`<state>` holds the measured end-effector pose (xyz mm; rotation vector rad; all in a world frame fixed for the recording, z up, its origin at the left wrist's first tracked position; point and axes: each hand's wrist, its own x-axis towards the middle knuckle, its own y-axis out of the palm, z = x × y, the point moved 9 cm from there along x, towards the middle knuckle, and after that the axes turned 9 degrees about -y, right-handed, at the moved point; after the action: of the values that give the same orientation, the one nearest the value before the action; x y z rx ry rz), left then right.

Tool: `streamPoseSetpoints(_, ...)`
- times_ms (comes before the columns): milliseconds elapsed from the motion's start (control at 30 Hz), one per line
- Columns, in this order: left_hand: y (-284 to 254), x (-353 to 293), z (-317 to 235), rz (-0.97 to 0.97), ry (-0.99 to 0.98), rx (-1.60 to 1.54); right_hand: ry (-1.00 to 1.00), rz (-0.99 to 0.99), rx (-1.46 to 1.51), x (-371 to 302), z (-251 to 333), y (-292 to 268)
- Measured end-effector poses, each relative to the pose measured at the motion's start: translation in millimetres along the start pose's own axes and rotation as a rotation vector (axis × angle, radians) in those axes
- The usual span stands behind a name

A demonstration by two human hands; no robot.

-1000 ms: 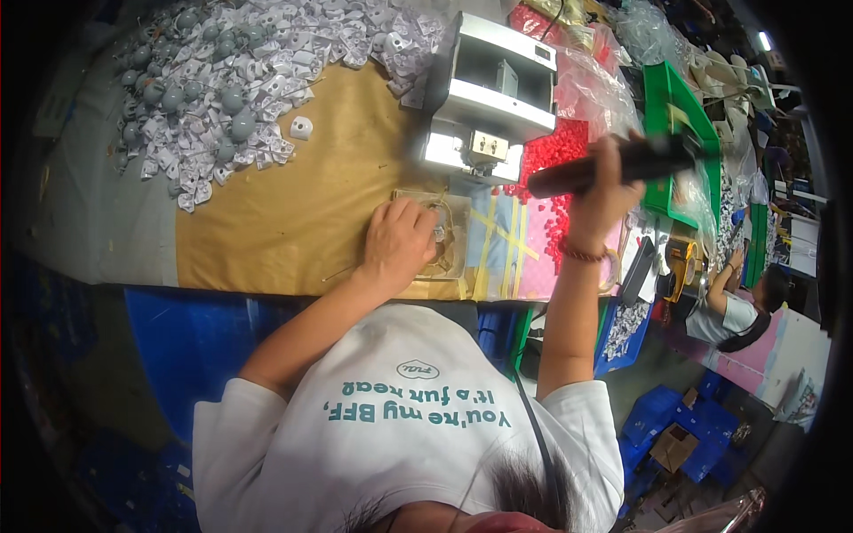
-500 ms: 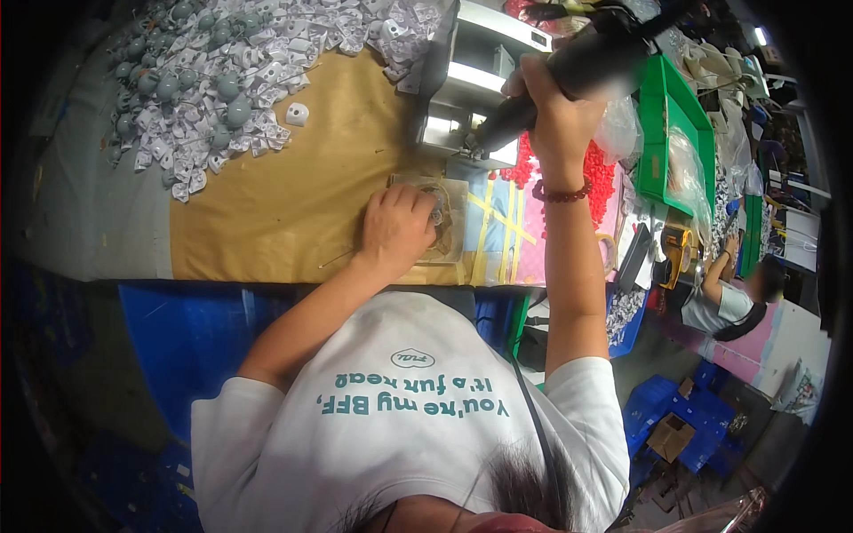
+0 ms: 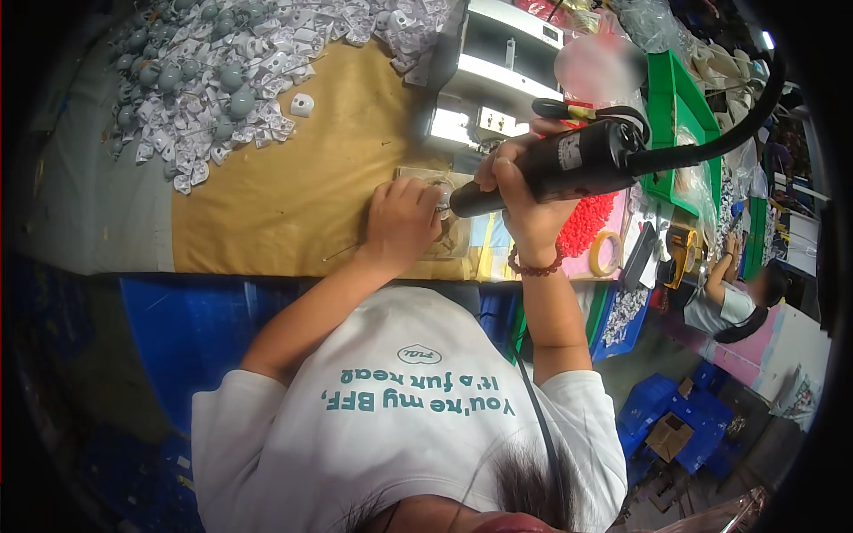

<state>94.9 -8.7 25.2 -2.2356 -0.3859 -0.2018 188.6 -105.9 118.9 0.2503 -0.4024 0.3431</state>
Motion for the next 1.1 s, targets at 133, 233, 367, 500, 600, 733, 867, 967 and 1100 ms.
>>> streamPoseSetpoints(133,-0.2,0.5,0.9,-0.004,0.005,0.007,-0.016,-0.008,0.01,-2.7,-0.1,3.5)
streamPoseSetpoints(233,-1.5,0.6,0.1,-0.023,0.02,-0.003,0.025,0.02,0.02,-7.3,-3.0,4.8)
streamPoseSetpoints(367,-1.2,1.7,0.9,0.048,0.002,-0.014,-0.052,0.234,-0.181,-24.5,-8.1,12.2)
streamPoseSetpoints(500,-1.4,3.6,0.2,0.048,0.0,-0.007,0.055,0.47,-0.51,-55.0,-32.0,9.4)
streamPoseSetpoints(600,-1.6,4.4,0.1,0.057,-0.007,-0.013,0.078,0.36,-0.299,-51.9,-27.7,6.0)
streamPoseSetpoints(733,-0.1,5.6,-0.1,0.101,-0.027,-0.012,-0.061,0.307,-0.233,-44.4,-16.9,6.2)
streamPoseSetpoints(867,-1.8,7.0,0.5,0.127,-0.049,-0.008,0.06,0.289,-0.13,-48.1,-23.8,8.4)
streamPoseSetpoints(967,-2.7,7.2,1.4,0.139,-0.061,-0.021,0.017,0.267,-0.264,-35.0,-16.2,3.5)
streamPoseSetpoints(1100,-6.1,9.3,7.7,0.167,-0.141,-0.06,0.128,-0.11,-0.138,1.7,2.4,-35.9)
